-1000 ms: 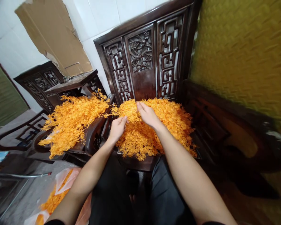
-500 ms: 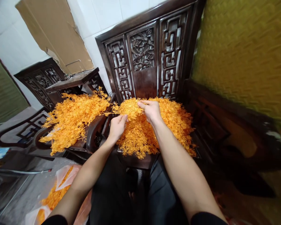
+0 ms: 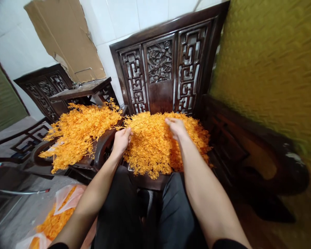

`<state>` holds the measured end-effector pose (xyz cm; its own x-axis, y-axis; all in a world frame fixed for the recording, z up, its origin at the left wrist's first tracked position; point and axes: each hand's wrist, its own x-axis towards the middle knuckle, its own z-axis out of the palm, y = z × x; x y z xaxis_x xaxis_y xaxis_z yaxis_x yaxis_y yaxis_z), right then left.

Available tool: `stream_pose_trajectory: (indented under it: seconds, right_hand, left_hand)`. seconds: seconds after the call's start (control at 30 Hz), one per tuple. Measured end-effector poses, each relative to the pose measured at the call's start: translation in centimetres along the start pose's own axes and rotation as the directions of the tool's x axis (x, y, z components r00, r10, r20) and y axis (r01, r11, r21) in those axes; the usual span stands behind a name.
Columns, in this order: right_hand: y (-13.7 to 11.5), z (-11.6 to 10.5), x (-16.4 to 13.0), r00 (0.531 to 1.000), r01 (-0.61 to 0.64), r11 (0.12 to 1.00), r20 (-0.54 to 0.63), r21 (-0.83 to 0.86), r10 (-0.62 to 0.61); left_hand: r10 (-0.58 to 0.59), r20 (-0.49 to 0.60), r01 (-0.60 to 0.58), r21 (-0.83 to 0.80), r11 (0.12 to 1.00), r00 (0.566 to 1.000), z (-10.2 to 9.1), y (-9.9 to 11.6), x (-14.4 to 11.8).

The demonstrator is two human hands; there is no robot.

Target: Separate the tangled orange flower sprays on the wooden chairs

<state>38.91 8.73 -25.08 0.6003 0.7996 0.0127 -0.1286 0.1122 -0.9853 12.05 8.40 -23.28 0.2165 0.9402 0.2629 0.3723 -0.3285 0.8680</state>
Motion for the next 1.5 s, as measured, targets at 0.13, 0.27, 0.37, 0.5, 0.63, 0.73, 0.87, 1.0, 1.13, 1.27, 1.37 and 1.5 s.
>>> stream_pose_trajectory:
  seconds: [0.13,0.27,0.37,0.5,0.63,0.73,0.87,1.0,1.13,1.27,1.37,1.5]
  right_hand:
    - [0.9,1.1,-0.3,0.991,0.109,0.989,0.083,-0.095,-0.101]
    - [0.1,1.6,-0.6,0.927,0.371,0.900,0.147,-0.229,-0.344]
    - [-0.8,1.2,-1.5,0.892,0.446,0.872,0.179,-0.204,-0.415]
    - [-1.5,1.3,-2.8,0.902,0.341,0.922,0.341,-0.184,-0.265]
    - [-1.8,1.7,-2.0,0.944,0.327,0.933,0.096,-0.152,-0.316]
    - [-1.6,0.8,-0.1,0.914,0.340,0.928,-0.179,-0.152,-0.364]
    - [-1.1,-0.8,0.4,0.902,0.368,0.909,-0.163,-0.198,-0.400]
    - [-1.2,-0.5,-1.8,0.837,0.546,0.775,0.163,-0.318,-0.522]
    - [-1.1,0.5,-2.5,0.886,0.461,0.861,0.153,-0.212,-0.437]
    - [-0.4,0.4,-1.9,0.949,0.283,0.959,0.154,-0.029,-0.275]
    - [-0.8,0.0,-2.4,0.914,0.391,0.898,0.203,-0.204,-0.352]
    - [-2.7,0.5,-4.8,0.782,0.566,0.790,0.459,-0.236,-0.422]
  left_hand:
    - [0.011,0.076,-0.016,0.064,0.998,0.997,1.2,0.5,-0.2]
    - [-0.007,0.111,-0.005,0.106,0.994,0.994,1.5,0.3,-0.4]
    - [0.003,0.118,-0.017,0.118,0.993,0.993,1.2,0.2,-0.4]
    - [0.047,0.114,-0.063,0.144,0.988,0.992,1.3,1.1,-0.8]
    - [0.121,0.150,-0.143,0.147,0.979,0.981,1.4,2.3,-1.6]
    - [0.111,0.130,-0.131,0.165,0.978,0.985,0.9,2.4,-1.8]
    - [0.031,0.114,-0.046,0.137,0.990,0.993,0.3,1.8,-1.4]
    - [0.021,0.174,-0.045,0.135,0.990,0.984,0.8,1.6,-1.2]
    - [-0.008,0.177,-0.015,0.130,0.991,0.984,1.0,1.4,-1.2]
    - [0.004,0.178,-0.032,0.153,0.988,0.984,0.9,1.3,-1.1]
    - [0.005,0.191,-0.040,0.180,0.983,0.982,1.0,1.5,-1.0]
    - [0.001,0.208,-0.041,0.188,0.981,0.978,1.2,1.7,-1.1]
